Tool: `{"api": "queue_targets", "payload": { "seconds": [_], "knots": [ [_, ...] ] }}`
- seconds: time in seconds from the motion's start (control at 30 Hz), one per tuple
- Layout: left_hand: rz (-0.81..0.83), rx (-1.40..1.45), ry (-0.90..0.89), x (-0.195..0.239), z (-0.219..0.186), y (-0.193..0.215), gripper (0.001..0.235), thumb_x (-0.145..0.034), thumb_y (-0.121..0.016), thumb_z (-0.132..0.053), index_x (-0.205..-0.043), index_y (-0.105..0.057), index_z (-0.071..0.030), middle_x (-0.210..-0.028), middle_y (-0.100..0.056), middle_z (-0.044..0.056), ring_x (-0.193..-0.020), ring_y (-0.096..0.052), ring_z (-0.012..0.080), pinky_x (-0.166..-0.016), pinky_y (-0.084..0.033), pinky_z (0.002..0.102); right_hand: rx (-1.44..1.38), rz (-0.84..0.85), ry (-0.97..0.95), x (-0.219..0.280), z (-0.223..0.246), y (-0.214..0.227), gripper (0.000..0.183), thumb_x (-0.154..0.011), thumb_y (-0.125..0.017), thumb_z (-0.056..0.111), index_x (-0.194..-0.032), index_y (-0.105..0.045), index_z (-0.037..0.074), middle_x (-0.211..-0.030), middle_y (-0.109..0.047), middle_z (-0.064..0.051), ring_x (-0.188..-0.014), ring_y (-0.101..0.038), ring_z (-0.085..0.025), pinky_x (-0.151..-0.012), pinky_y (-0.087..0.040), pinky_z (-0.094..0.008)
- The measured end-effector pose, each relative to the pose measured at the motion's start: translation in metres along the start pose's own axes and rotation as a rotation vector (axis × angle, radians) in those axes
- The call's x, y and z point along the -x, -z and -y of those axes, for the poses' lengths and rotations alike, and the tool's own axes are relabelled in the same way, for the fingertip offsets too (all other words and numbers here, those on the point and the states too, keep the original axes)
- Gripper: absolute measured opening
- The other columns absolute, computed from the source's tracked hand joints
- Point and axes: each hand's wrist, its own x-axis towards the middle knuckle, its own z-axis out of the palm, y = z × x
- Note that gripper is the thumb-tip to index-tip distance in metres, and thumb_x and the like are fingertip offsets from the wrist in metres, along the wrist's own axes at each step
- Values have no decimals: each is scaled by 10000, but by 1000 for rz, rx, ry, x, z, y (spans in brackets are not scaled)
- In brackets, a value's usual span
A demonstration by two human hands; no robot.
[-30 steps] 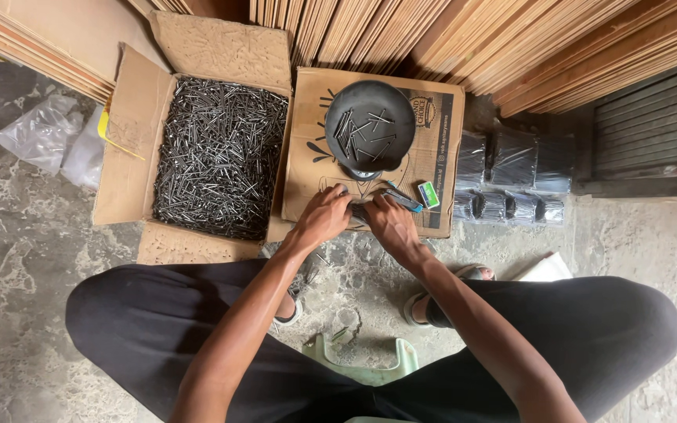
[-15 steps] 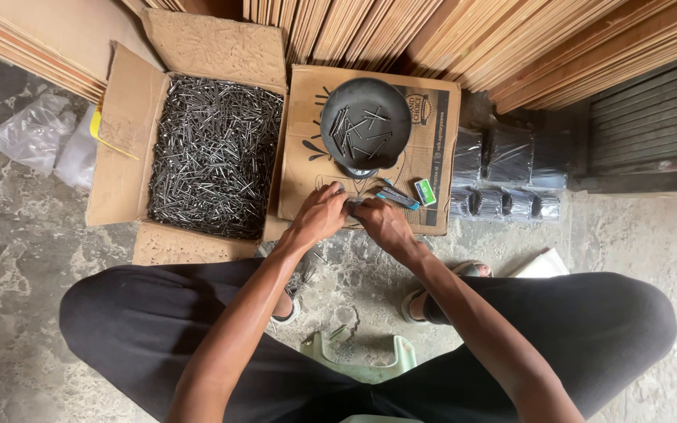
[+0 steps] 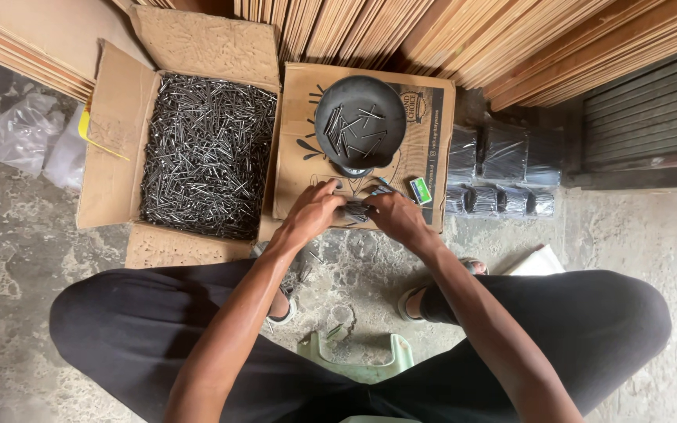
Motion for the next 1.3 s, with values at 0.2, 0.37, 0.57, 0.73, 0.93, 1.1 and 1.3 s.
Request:
{"api": "queue_targets", "payload": {
  "seconds": [0.2, 0.37, 0.57, 0.73, 0.93, 1.1, 1.3],
  "knots": [
    [-20, 356, 155, 2, -8, -5, 383, -842, -537, -97, -1218, -504, -36, -1251, -464, 228, -1116, -500, 365, -949, -402, 420, -79, -115, 21, -29, 3, 29, 165, -814, -609, 161, -967, -664, 130, -873, -677, -112, -819, -657, -297, -670, -544, -424],
    [-60, -260, -192, -41, 73, -55, 175, -787, -624, -92, -954, -679, -95, -1150, -542, 103, -1022, -548, 281, -864, -444, 409, 171, -219, 83, -82, -31, 36, 247, -805, -612, 79, -1051, -609, 85, -988, -597, -109, -928, -605, -302, -721, -536, -394],
    [-118, -286, -188, -34, 71, -60, 111, -760, -650, -143, -864, -678, -120, -1090, -531, 68, -999, -544, 256, -834, -452, 383, 438, -144, 236, -138, -57, 7, 343, -765, -640, 94, -1102, -585, 128, -1093, -515, -70, -1017, -534, -273, -769, -508, -356],
    [-79, -224, -148, -36, 68, -48, 128, -816, -598, -166, -901, -675, -108, -1135, -524, 76, -1032, -529, 263, -889, -422, 391, 535, 15, 163, -134, -42, 23, 537, -688, -735, 304, -1157, -557, 113, -1119, -519, -93, -1062, -513, -277, -847, -467, -364],
    [-31, -256, -139, -26, 43, -23, 125, -818, -585, -132, -900, -675, -162, -1108, -525, 57, -997, -546, 235, -864, -428, 364, 665, -79, 280, -140, -49, 13, 380, -676, -748, 323, -972, -652, 104, -944, -593, -71, -946, -567, -231, -780, -473, -315],
    [-39, -282, -145, -23, 35, -20, 124, -822, -588, -131, -903, -675, -166, -1095, -525, 65, -985, -556, 230, -836, -436, 353, 747, -154, 401, -147, -70, -7, 317, -632, -777, 285, -868, -673, 101, -850, -578, -71, -858, -557, -220, -716, -486, -296],
    [-44, -279, -162, -20, 34, -20, 118, -814, -598, -121, -886, -686, -153, -1091, -552, 88, -991, -567, 238, -858, -441, 353, 620, -259, 399, -138, -52, 4, 245, -669, -704, 259, -814, -667, 65, -806, -571, -99, -808, -587, -246, -671, -517, -329]
  ]
}}
